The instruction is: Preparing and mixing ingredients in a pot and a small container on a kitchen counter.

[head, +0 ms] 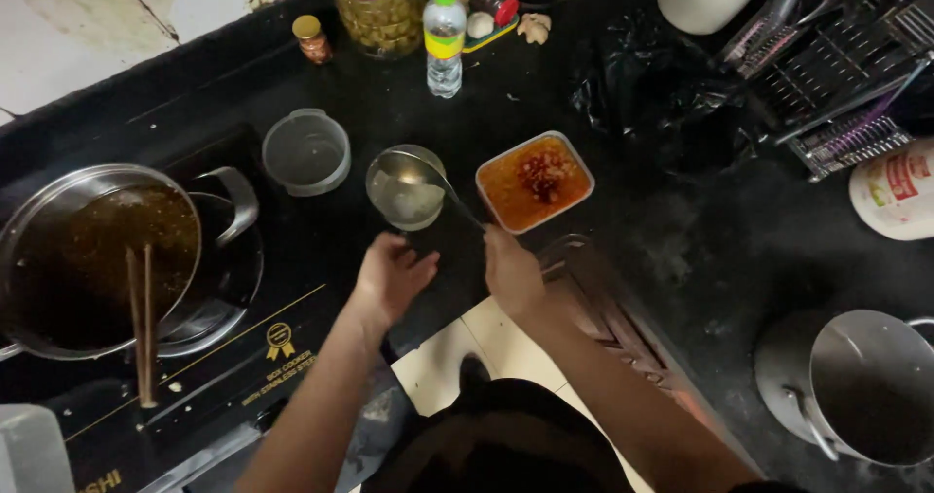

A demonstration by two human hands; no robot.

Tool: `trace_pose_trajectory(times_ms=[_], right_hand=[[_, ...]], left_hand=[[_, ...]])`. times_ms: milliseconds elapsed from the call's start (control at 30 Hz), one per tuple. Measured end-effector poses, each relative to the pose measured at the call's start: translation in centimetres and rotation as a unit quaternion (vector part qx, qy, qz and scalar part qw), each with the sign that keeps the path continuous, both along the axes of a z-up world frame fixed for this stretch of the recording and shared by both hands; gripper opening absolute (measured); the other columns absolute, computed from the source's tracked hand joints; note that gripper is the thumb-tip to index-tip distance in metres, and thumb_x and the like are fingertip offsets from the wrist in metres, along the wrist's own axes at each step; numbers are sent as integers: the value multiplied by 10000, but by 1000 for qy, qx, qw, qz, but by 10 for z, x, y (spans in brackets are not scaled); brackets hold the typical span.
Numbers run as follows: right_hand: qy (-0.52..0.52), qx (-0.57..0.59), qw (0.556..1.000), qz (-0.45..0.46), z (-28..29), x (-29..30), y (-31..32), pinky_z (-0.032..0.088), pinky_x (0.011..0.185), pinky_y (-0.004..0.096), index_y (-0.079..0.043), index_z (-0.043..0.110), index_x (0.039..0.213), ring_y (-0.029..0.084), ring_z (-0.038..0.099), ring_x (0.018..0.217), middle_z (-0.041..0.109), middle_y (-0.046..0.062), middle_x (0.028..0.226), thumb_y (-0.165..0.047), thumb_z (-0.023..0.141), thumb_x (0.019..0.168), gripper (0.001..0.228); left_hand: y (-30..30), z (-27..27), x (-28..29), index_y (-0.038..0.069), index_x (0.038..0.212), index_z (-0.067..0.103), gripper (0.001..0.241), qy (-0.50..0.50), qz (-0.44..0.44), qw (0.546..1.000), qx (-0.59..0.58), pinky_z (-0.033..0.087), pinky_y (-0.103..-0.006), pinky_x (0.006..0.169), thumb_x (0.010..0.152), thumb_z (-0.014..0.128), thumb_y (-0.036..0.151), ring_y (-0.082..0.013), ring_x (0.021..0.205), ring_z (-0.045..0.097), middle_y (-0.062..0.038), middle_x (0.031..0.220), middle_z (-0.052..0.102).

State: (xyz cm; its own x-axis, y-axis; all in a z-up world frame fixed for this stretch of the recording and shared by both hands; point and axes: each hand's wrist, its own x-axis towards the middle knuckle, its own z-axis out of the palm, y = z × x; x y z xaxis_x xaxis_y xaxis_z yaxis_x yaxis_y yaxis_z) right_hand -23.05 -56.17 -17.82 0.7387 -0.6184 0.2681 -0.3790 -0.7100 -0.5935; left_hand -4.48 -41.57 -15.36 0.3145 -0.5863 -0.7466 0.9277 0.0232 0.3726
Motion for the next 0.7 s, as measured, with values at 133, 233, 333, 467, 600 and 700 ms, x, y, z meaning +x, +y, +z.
trace_pose_trajectory(times_ms=[133,233,333,467,600,700], right_hand=[[88,133,987,-12,43,7,7,527,631,533,-24,538,1353,446,657,742,670,260,949,-207,435,1067,354],[16,83,996,6,33,9,4,548,627,507,-2,567,1309,423,676,762,682,249,982,-201,443,1069,336],[28,72,997,-10,35,8,3,534,675,523,-11,600,1264,440,663,784,675,247,917,-218,456,1078,314],[6,120,993,-8,45,7,1,509,661,507,-11,611,1165,423,643,752,652,228,866,-227,459,1082,277],[-24,243,970,-16,72,5,5,472,620,447,-6,602,1049,332,600,635,589,173,746,-234,473,1076,263],[-31,274,961,-21,61,-2,-1,462,619,384,5,573,987,234,565,630,577,120,732,-246,459,1108,301]], left_hand=[[-35,-66,41,22,1542,343,753,14,16,998,-58,488,-529,996,871,567,280,-441,1246,515,-238,1519,390],[-45,-40,49,109,1516,271,705,-36,15,999,14,474,-512,1047,919,548,361,-436,1300,562,-237,1517,403],[-53,-23,48,121,1478,415,635,-124,-48,991,-1,519,-549,966,885,529,318,-394,1237,579,-182,1485,498],[-60,-22,44,224,1492,291,645,-115,26,993,7,540,-610,944,879,437,88,-438,1256,587,-184,1469,462],[-58,-36,45,199,1502,334,637,-114,55,991,-51,582,-577,910,892,439,49,-461,1227,616,-218,1423,523],[-55,-56,47,136,1496,413,603,-161,23,985,-50,624,-551,879,900,421,44,-437,1194,657,-234,1408,580]])
